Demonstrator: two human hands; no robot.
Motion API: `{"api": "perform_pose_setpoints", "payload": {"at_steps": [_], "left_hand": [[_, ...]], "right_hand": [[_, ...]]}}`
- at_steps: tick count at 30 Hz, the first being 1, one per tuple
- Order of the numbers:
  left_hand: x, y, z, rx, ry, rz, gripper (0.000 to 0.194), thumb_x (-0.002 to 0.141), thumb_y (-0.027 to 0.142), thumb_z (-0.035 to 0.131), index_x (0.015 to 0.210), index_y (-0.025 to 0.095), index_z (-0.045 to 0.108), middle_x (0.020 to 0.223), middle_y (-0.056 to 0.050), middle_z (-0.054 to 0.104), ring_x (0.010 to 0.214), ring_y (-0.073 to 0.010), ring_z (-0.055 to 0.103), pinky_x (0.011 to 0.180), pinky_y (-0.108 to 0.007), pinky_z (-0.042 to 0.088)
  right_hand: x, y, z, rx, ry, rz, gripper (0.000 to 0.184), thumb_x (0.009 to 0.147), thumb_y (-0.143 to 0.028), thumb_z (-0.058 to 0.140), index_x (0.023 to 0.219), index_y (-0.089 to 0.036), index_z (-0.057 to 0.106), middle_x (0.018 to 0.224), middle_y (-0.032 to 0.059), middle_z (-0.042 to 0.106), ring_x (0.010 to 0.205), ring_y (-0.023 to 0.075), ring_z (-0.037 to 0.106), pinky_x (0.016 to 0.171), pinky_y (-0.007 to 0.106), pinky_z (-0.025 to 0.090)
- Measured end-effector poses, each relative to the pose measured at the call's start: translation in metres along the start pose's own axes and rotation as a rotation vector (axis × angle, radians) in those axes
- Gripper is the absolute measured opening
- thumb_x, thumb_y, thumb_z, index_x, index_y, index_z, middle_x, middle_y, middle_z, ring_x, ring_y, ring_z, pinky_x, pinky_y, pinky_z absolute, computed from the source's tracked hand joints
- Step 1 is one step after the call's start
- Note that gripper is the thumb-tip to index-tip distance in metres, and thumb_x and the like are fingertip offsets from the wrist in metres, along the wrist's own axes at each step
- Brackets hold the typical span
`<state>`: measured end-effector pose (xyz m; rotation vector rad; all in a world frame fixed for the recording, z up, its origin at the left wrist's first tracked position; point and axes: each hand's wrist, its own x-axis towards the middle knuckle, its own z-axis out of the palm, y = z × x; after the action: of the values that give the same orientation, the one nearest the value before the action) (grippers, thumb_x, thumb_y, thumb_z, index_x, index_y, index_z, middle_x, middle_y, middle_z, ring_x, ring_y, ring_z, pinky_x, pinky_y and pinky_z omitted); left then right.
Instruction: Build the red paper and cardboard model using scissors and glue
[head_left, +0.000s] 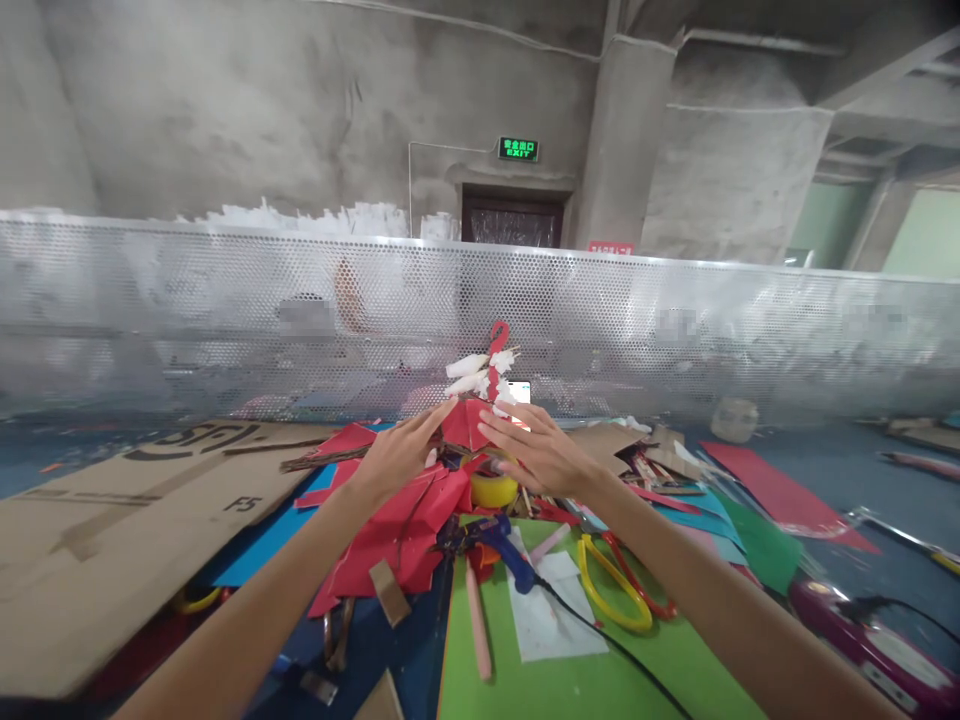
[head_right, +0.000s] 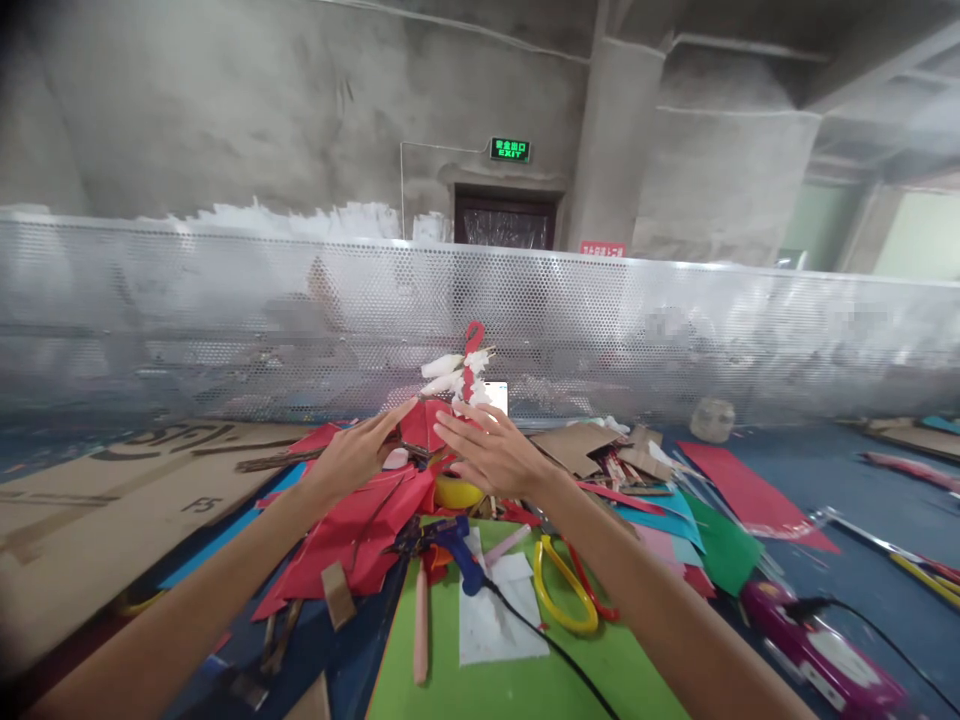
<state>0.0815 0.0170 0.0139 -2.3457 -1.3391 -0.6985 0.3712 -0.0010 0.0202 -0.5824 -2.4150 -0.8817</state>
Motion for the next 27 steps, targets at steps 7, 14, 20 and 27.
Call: {"api": "perform_pose_setpoints", "payload": {"at_steps": [7, 14, 20, 27], "left_hand": [[0.0, -0.002, 0.002, 0.002, -0.004, 0.044, 0.079, 0.098, 0.017, 0.05, 0.165, 0.039, 0.014, 0.157, -0.004, 0.051, 0.128, -0.0246, 0.064, 0.095, -0.034, 0.056], [-0.001, 0.0, 0.003, 0.021, 0.028, 0.073, 0.075, 0.099, 0.017, 0.047, 0.165, 0.037, 0.016, 0.159, -0.003, 0.049, 0.13, -0.023, 0.062, 0.096, -0.033, 0.055], [-0.001, 0.004, -0.001, 0.02, 0.019, 0.094, 0.072, 0.099, 0.016, 0.044, 0.164, 0.034, 0.02, 0.158, -0.003, 0.05, 0.132, -0.023, 0.061, 0.096, -0.033, 0.055], [0.0, 0.001, 0.0, -0.013, -0.014, -0.01, 0.079, 0.098, 0.016, 0.051, 0.165, 0.036, 0.014, 0.152, -0.004, 0.057, 0.126, -0.0247, 0.065, 0.093, -0.032, 0.055]], "right_hand": [[0.01, -0.017, 0.011, -0.072, -0.051, 0.109, 0.059, 0.106, -0.036, 0.045, 0.162, -0.021, 0.033, 0.165, 0.0066, 0.038, 0.155, 0.0278, 0.028, 0.124, 0.053, 0.028], [0.011, -0.015, 0.009, -0.066, -0.038, 0.095, 0.052, 0.106, -0.034, 0.045, 0.156, -0.019, 0.043, 0.162, 0.0064, 0.044, 0.152, 0.0272, 0.033, 0.124, 0.05, 0.029], [0.02, -0.011, 0.011, -0.1, -0.021, 0.128, 0.056, 0.107, -0.038, 0.041, 0.158, -0.015, 0.04, 0.163, 0.0083, 0.041, 0.153, 0.0295, 0.03, 0.125, 0.052, 0.027], [-0.003, -0.02, 0.012, -0.075, 0.009, 0.102, 0.051, 0.106, -0.032, 0.046, 0.154, -0.015, 0.046, 0.158, 0.0095, 0.049, 0.147, 0.0285, 0.039, 0.121, 0.05, 0.032]]}}
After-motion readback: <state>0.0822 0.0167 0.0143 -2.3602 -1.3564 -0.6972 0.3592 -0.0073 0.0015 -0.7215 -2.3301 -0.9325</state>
